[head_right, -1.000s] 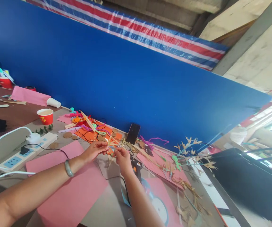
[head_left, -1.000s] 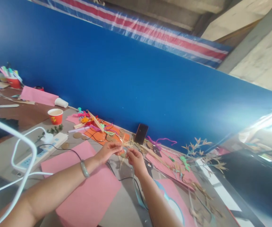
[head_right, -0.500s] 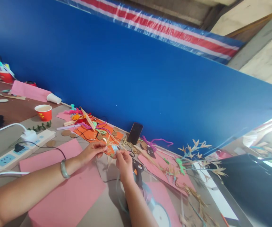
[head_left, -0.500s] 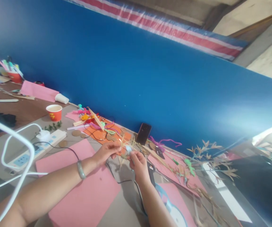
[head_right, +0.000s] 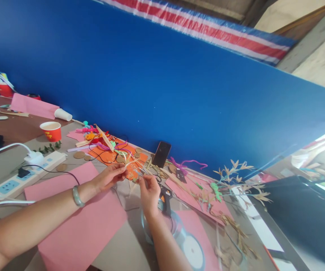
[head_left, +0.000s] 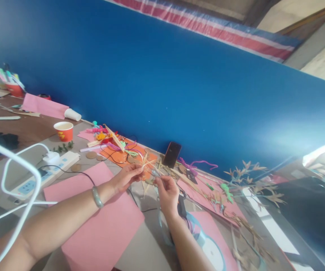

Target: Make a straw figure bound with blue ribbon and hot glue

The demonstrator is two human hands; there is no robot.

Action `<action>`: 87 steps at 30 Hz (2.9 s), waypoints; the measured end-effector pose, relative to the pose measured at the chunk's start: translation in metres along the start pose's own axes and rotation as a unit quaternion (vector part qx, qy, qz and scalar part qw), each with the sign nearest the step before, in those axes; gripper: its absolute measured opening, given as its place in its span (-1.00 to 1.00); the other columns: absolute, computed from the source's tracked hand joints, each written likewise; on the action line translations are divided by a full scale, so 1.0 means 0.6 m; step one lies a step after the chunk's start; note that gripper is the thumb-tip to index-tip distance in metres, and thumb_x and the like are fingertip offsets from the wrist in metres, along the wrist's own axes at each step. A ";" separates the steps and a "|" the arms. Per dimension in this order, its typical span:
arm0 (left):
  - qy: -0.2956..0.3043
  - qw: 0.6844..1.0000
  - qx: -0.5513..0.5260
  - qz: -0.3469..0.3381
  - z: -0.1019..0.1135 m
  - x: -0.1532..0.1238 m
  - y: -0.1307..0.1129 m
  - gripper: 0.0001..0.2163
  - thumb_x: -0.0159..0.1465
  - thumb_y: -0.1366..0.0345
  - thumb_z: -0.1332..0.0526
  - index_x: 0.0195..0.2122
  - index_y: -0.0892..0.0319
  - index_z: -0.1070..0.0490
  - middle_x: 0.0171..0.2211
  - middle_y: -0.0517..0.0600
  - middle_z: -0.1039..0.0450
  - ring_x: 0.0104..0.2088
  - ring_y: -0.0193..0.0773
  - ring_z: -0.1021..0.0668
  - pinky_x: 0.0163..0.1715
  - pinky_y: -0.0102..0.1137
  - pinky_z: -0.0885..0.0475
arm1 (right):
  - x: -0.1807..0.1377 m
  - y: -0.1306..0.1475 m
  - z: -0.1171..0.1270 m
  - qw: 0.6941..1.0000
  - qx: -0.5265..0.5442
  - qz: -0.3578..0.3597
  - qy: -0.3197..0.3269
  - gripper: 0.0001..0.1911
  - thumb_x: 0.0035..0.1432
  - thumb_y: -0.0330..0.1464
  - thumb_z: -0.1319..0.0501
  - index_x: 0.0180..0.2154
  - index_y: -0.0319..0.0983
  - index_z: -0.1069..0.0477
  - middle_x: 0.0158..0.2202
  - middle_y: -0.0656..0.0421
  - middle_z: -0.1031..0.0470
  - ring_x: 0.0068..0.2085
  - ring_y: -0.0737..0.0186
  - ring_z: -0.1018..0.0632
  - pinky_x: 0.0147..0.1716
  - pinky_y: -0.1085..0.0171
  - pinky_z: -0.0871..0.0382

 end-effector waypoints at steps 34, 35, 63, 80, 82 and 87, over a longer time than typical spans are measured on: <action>0.099 0.995 0.009 0.018 -0.033 -0.027 -0.013 -0.83 0.13 0.28 -0.34 -0.46 0.26 -0.42 -0.49 -0.02 -0.44 -0.42 -0.36 -0.45 -0.34 -0.45 -0.30 | -0.041 0.030 -0.014 0.873 -0.278 0.400 -0.007 -0.90 0.17 -0.50 -0.17 -0.34 -0.19 -0.34 -0.22 0.05 -0.47 -0.23 0.21 -0.54 -0.31 0.27 -0.44; 0.094 0.995 0.032 0.012 -0.033 -0.026 -0.012 -0.83 0.13 0.27 -0.34 -0.46 0.27 -0.44 -0.49 -0.03 -0.44 -0.42 -0.36 -0.45 -0.32 -0.44 -0.30 | -0.042 0.030 -0.014 0.865 -0.293 0.407 -0.003 -0.90 0.17 -0.51 -0.17 -0.34 -0.19 -0.35 -0.21 0.05 -0.47 -0.24 0.21 -0.54 -0.31 0.28 -0.43; 0.129 0.991 -0.027 0.007 -0.001 -0.025 -0.066 -0.69 -0.08 0.21 -0.46 -0.63 0.28 -0.36 -0.50 -0.03 -0.36 -0.59 -0.49 -0.34 -0.56 -0.50 -0.22 | -0.035 0.022 -0.048 0.898 0.223 -0.204 0.319 -0.68 -0.13 -0.16 -0.40 -0.57 -0.24 -0.38 -0.65 0.25 -0.40 -0.61 0.40 -0.32 -0.57 0.38 -0.20; 0.133 0.990 -0.050 0.014 0.002 -0.024 -0.059 -0.75 -0.05 0.26 -0.45 -0.56 0.29 -0.42 -0.47 -0.02 -0.42 -0.60 -0.49 -0.41 -0.49 -0.50 -0.34 | -0.034 0.003 -0.052 0.899 0.223 -0.207 0.316 -0.84 -0.04 -0.26 -0.23 -0.43 -0.23 -0.41 -0.56 0.22 -0.45 -0.59 0.34 -0.37 -0.58 0.37 -0.22; 0.097 0.994 -0.053 0.015 0.005 -0.017 -0.055 -0.76 -0.05 0.29 -0.45 -0.56 0.29 -0.42 -0.46 -0.02 -0.44 -0.58 -0.48 -0.43 -0.48 -0.51 -0.35 | -0.028 0.000 -0.046 0.945 0.170 -0.142 0.241 -0.77 0.01 -0.26 -0.20 -0.28 -0.23 -0.42 -0.42 0.18 -0.49 -0.48 0.30 -0.42 -0.48 0.33 -0.30; 0.026 0.999 -0.021 0.010 0.006 -0.005 -0.039 -0.83 0.00 0.34 -0.43 -0.48 0.31 -0.49 -0.41 0.01 -0.48 -0.48 -0.40 -0.50 -0.37 -0.47 -0.41 | -0.030 0.025 -0.027 0.990 -0.071 0.119 0.036 -0.58 -0.01 -0.29 -0.28 -0.08 -0.21 -0.32 -0.18 0.07 -0.45 -0.24 0.15 -0.45 -0.22 0.15 -0.35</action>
Point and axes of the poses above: each hand's wrist, its own x-axis towards the middle knuckle, its own z-axis out of the back of the hand, y = z × x, the point moved 4 cm from there along x, towards the middle knuckle
